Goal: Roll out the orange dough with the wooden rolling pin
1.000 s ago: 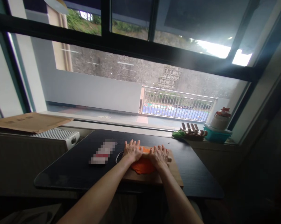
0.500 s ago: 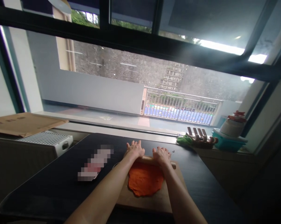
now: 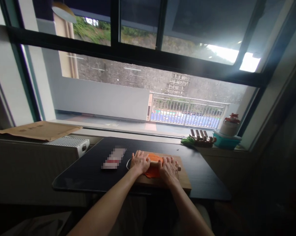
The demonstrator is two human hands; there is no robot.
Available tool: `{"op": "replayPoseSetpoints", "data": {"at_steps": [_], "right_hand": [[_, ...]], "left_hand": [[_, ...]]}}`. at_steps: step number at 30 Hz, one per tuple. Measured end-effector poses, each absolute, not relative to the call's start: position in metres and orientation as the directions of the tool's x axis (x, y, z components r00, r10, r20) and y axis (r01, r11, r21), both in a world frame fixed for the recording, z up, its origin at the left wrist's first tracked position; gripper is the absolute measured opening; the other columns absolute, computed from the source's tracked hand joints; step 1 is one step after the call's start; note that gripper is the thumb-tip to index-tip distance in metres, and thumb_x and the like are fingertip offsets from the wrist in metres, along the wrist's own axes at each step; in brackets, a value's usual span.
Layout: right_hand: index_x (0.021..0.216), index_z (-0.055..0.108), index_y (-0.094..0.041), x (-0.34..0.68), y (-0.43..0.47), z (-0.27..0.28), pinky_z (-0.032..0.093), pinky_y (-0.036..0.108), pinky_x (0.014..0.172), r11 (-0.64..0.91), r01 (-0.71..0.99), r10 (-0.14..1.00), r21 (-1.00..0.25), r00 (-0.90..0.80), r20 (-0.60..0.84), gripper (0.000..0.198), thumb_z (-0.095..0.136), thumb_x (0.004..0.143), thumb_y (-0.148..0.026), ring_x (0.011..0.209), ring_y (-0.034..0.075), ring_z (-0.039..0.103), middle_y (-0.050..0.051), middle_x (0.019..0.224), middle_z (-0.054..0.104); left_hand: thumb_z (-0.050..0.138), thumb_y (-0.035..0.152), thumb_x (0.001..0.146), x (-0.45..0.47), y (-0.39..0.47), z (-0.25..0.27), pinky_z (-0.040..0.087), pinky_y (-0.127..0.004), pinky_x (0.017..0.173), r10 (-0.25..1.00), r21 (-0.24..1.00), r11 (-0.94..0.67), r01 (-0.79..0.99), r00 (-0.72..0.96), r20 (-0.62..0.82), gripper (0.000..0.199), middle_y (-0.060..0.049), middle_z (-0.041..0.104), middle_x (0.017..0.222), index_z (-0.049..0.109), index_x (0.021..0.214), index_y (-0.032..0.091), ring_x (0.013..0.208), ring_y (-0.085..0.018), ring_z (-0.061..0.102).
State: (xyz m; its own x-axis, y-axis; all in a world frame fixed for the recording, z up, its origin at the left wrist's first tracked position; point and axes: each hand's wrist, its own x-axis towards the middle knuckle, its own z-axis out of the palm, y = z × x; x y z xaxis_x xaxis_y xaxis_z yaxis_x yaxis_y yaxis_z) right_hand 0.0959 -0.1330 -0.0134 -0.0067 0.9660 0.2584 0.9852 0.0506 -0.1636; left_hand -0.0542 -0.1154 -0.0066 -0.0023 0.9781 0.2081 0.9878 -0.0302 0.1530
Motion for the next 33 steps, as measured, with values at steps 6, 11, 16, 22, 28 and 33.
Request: {"op": "replayPoseSetpoints", "data": {"at_steps": [6, 11, 16, 22, 28, 33], "right_hand": [[0.124, 0.053, -0.024, 0.108, -0.125, -0.004, 0.025, 0.05, 0.102, 0.101, 0.964, 0.987, -0.245, -0.066, 0.149, 0.046, 0.028, 0.093, -0.046, 0.134, 0.028, 0.028, 0.01, 0.136, 0.048], [0.111, 0.059, -0.022, 0.104, -0.077, 0.013, 0.029, 0.048, 0.098, 0.034, 0.96, 0.981, -0.279, 0.02, 0.192, 0.045, 0.021, 0.095, -0.04, 0.125, 0.027, 0.04, 0.011, 0.126, 0.054], [0.11, 0.06, -0.02, 0.096, -0.062, -0.001, 0.03, 0.043, 0.098, 0.021, 0.961, 0.979, -0.275, 0.037, 0.203, 0.039, 0.03, 0.093, -0.038, 0.117, 0.026, 0.047, 0.013, 0.119, 0.058], [0.113, 0.059, -0.019, 0.096, -0.08, -0.007, 0.028, 0.042, 0.099, -0.007, 0.959, 0.975, -0.283, 0.07, 0.212, 0.04, 0.03, 0.092, -0.036, 0.119, 0.027, 0.044, 0.013, 0.124, 0.055], [0.123, 0.055, -0.019, 0.093, -0.114, -0.011, 0.02, 0.043, 0.104, -0.007, 0.959, 0.959, -0.282, 0.086, 0.269, 0.043, 0.033, 0.091, -0.037, 0.129, 0.028, 0.034, 0.012, 0.135, 0.048], [0.114, 0.059, -0.02, 0.092, -0.117, -0.008, 0.017, 0.038, 0.105, 0.046, 0.967, 0.933, -0.251, 0.049, 0.356, 0.038, 0.031, 0.091, -0.032, 0.124, 0.024, 0.038, 0.01, 0.126, 0.054]], "left_hand": [[0.037, 0.031, 0.082, -0.053, -0.101, 0.022, 0.018, -0.052, 0.109, 0.994, 0.186, -0.05, 0.981, 0.031, 0.104, 0.045, -0.009, 0.049, 0.138, 0.057, 0.122, 0.022, 0.135, -0.026, 0.03], [0.034, 0.031, 0.085, -0.032, -0.054, 0.023, 0.022, -0.049, 0.109, 0.992, 0.239, 0.012, 0.971, -0.042, 0.122, 0.054, -0.01, 0.04, 0.145, 0.04, 0.136, 0.017, 0.137, -0.025, 0.028], [0.028, 0.035, 0.09, -0.021, -0.046, -0.004, 0.023, -0.051, 0.108, 0.984, 0.274, 0.064, 0.96, -0.107, 0.145, 0.052, -0.014, 0.048, 0.138, 0.039, 0.136, 0.013, 0.134, -0.027, 0.032], [0.029, 0.032, 0.09, -0.022, -0.069, -0.005, 0.018, -0.05, 0.11, 0.966, 0.283, 0.066, 0.957, -0.132, 0.221, 0.05, -0.01, 0.049, 0.138, 0.041, 0.136, 0.017, 0.136, -0.025, 0.03], [0.029, 0.034, 0.089, -0.023, -0.097, -0.009, 0.015, -0.056, 0.11, 0.967, 0.312, 0.088, 0.946, -0.156, 0.2, 0.055, -0.011, 0.047, 0.14, 0.037, 0.14, 0.015, 0.136, -0.029, 0.028], [0.028, 0.032, 0.09, -0.022, -0.1, -0.011, 0.015, -0.054, 0.111, 0.93, 0.334, 0.06, 0.941, -0.174, 0.323, 0.051, -0.01, 0.053, 0.134, 0.041, 0.137, 0.015, 0.135, -0.028, 0.029]]}}
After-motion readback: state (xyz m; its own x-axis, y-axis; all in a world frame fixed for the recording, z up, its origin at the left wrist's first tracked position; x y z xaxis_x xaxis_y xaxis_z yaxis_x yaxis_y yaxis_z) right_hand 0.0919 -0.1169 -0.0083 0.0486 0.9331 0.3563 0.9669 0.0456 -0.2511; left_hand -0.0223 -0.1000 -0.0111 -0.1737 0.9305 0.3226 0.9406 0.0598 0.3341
